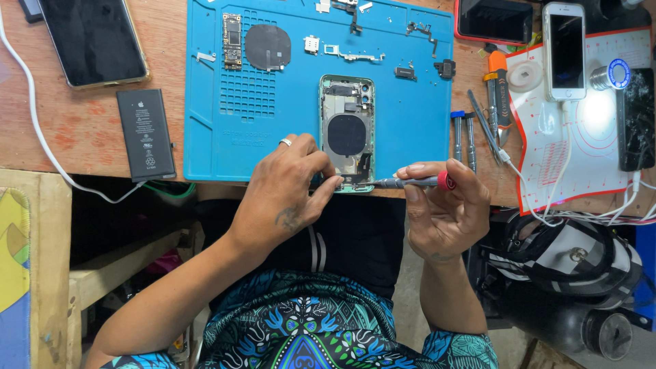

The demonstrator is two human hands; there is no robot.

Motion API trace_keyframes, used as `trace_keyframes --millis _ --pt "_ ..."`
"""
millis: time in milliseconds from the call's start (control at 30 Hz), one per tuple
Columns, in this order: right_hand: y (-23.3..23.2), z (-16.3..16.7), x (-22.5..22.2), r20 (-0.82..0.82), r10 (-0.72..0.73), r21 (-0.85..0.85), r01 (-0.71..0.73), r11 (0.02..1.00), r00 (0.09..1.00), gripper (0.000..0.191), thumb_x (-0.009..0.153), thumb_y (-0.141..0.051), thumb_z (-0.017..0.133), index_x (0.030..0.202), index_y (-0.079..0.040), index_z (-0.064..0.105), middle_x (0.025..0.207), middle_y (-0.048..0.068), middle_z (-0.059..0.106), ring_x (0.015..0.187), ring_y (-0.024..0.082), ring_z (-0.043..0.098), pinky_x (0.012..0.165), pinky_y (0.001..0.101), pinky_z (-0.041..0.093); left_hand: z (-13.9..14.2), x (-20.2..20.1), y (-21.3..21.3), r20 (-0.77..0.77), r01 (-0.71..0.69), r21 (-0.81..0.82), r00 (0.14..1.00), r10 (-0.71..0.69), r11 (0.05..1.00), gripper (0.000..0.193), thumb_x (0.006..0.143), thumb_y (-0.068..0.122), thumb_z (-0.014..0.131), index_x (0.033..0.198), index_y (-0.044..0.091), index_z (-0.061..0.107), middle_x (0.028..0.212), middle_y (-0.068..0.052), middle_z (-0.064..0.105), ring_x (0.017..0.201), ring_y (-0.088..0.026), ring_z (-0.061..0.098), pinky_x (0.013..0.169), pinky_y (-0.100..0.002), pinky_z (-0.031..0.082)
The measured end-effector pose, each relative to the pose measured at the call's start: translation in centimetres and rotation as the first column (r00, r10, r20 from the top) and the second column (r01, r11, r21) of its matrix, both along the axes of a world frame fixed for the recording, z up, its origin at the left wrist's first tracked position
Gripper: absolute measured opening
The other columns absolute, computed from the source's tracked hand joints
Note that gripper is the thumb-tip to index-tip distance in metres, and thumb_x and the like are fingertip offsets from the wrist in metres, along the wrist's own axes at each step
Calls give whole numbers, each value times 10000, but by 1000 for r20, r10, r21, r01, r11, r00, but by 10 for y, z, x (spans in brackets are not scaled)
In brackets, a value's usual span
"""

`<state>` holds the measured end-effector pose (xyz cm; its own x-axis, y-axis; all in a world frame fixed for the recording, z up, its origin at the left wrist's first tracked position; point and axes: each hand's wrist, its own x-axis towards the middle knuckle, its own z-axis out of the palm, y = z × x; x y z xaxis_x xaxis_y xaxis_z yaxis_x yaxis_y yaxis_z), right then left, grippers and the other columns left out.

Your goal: The person disassembles a smartphone on a blue anti-static mat, using a screwdriver to remove screws and a metal spudger to pry open the casing. They remove the battery and other internal components, placing them on the mat. The person then reassembles the phone, securing the casing with screws.

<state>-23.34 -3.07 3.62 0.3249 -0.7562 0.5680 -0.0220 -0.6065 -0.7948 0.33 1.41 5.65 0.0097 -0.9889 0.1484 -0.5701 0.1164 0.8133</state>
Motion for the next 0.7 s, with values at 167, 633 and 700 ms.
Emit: trace_keyframes --millis 167,633,700 --pt "-1 0 0 -11 -17 -6 17 1000 1000 579 1011 110 668 1509 -96 457 1086 204 685 985 230 724 908 351 645 -2 -4 -3 14 -35 21 999 35 999 169 860 170 766 811 39 670 856 -116 585 854 -306 600 728 -445 495" --pt "-5 5 -14 3 -72 4 72 997 997 600 1038 116 659 1554 -83 426 1130 209 672 1003 229 719 941 382 649 -2 0 -5 -3 9 72 1000 -9 997 164 849 197 775 861 53 698 881 -109 598 897 -304 605 775 -437 500" --pt "-6 5 -18 -5 -111 7 111 994 994 596 1030 115 661 1543 -78 427 1151 207 638 1009 229 718 929 388 658 -1 6 -3 -2 52 66 999 -52 996 166 852 208 775 870 57 707 891 -115 586 897 -305 593 793 -433 496"
